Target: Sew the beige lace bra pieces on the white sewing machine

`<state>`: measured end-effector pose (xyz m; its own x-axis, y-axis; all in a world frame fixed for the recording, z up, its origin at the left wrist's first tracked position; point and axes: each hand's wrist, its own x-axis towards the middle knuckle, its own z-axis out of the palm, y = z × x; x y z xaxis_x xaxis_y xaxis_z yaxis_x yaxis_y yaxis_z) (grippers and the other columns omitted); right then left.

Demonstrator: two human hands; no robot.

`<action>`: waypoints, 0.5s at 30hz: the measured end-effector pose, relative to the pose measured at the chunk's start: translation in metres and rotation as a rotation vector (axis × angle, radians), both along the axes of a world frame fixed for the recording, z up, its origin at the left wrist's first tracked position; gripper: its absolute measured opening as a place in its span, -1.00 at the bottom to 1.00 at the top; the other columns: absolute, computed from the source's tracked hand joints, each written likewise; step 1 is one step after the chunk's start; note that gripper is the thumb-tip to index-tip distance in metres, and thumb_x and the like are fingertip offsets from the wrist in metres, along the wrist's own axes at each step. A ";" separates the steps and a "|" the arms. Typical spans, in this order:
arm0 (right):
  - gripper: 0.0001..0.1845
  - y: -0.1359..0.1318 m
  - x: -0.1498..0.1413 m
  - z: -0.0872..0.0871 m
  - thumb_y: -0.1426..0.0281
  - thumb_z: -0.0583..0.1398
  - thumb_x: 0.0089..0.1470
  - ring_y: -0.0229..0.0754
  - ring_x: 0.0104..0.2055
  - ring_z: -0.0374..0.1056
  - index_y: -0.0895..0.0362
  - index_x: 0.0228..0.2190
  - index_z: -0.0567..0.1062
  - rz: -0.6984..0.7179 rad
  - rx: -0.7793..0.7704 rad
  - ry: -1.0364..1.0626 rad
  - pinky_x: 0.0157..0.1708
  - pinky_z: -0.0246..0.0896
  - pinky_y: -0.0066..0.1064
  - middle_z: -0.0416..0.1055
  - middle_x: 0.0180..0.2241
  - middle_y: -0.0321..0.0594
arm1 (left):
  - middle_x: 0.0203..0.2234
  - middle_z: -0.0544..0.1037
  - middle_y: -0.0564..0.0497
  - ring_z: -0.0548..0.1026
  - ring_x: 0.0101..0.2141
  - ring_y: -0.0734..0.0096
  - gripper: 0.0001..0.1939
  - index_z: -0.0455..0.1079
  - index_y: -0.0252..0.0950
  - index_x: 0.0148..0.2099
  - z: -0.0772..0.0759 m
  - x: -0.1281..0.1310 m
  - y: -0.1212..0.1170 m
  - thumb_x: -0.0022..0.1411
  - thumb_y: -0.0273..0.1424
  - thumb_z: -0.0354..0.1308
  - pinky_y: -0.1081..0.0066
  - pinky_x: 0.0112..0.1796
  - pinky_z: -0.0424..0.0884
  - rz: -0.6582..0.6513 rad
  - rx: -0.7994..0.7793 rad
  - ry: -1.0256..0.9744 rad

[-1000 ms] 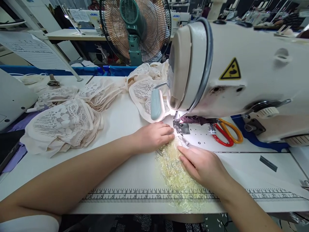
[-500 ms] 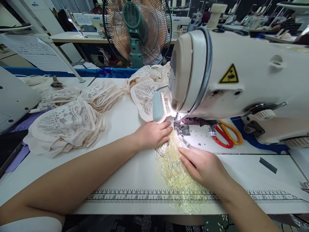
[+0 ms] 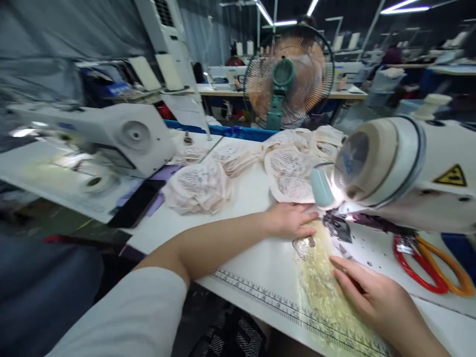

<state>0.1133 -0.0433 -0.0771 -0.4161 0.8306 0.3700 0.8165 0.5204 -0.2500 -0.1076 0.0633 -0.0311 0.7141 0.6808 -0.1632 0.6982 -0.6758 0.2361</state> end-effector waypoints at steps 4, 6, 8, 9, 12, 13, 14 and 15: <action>-0.68 0.001 -0.005 -0.005 0.17 0.07 0.07 -0.12 -0.36 0.50 0.00 -0.27 0.55 -0.012 0.019 -0.082 -0.54 0.40 -0.44 0.56 -0.31 -0.28 | 0.26 0.02 -0.08 0.11 0.19 0.12 -0.38 0.00 -0.19 0.28 0.009 -0.004 -0.010 0.28 0.00 -0.27 0.17 0.10 0.14 0.031 -0.004 0.047; -0.61 -0.008 -0.015 -0.003 0.19 -0.03 0.13 -0.08 -0.32 0.49 0.06 -0.25 0.53 -0.104 0.072 -0.113 -0.52 0.39 -0.38 0.55 -0.27 -0.19 | 0.15 0.22 -0.18 0.24 0.11 0.08 -0.45 0.19 -0.28 0.17 0.020 -0.004 -0.021 0.27 -0.07 -0.16 0.17 0.03 0.24 0.053 0.047 0.087; -0.57 -0.020 -0.024 0.000 0.21 -0.08 0.16 -0.08 -0.31 0.48 0.10 -0.25 0.51 -0.150 0.091 -0.140 -0.52 0.38 -0.36 0.54 -0.25 -0.15 | -0.05 0.41 -0.19 0.40 -0.06 0.13 -0.62 0.36 -0.31 -0.01 0.032 -0.005 -0.033 0.27 -0.23 -0.08 0.22 -0.14 0.38 0.070 0.099 0.099; -0.57 -0.025 -0.027 0.002 0.21 -0.09 0.18 -0.10 -0.31 0.48 0.09 -0.26 0.51 -0.161 0.082 -0.142 -0.51 0.37 -0.37 0.54 -0.26 -0.16 | -0.15 0.45 -0.16 0.44 -0.16 0.17 -0.69 0.40 -0.31 -0.09 0.037 -0.005 -0.039 0.26 -0.31 -0.09 0.26 -0.23 0.41 0.083 0.129 0.083; -0.61 -0.035 -0.033 0.003 0.19 -0.06 0.18 -0.17 -0.34 0.47 0.05 -0.30 0.50 -0.152 0.048 -0.113 -0.50 0.36 -0.42 0.54 -0.32 -0.23 | -0.20 0.45 -0.14 0.44 -0.21 0.21 -0.67 0.38 -0.29 -0.11 0.044 -0.004 -0.044 0.29 -0.33 -0.17 0.29 -0.29 0.41 0.175 0.246 -0.013; -0.62 -0.036 -0.033 0.003 0.20 -0.06 0.18 -0.18 -0.35 0.47 0.05 -0.30 0.50 -0.153 0.041 -0.098 -0.50 0.35 -0.43 0.54 -0.33 -0.24 | -0.15 0.43 -0.16 0.42 -0.16 0.17 -0.62 0.35 -0.30 -0.05 0.043 -0.002 -0.041 0.29 -0.23 -0.17 0.27 -0.26 0.41 0.238 0.257 -0.021; -0.62 -0.037 -0.033 0.003 0.20 -0.06 0.18 -0.19 -0.35 0.47 0.04 -0.31 0.50 -0.159 0.035 -0.082 -0.50 0.35 -0.44 0.54 -0.33 -0.25 | -0.08 0.40 -0.18 0.38 -0.10 0.13 -0.53 0.30 -0.30 0.02 0.040 0.000 -0.034 0.27 -0.11 -0.15 0.24 -0.21 0.40 0.317 0.245 -0.007; -0.63 -0.036 -0.033 0.002 0.21 -0.06 0.18 -0.19 -0.33 0.47 0.04 -0.30 0.50 -0.170 0.031 -0.064 -0.49 0.34 -0.44 0.54 -0.32 -0.24 | 0.00 0.35 -0.21 0.33 -0.04 0.07 -0.42 0.24 -0.32 0.09 0.037 0.002 -0.025 0.22 0.00 -0.13 0.20 -0.18 0.38 0.400 0.214 0.024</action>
<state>0.0799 -0.0795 -0.0748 -0.2945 0.8796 0.3737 0.9069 0.3805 -0.1810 -0.1055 0.0384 0.0057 0.3861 0.9225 -0.0024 0.9178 -0.3839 0.1009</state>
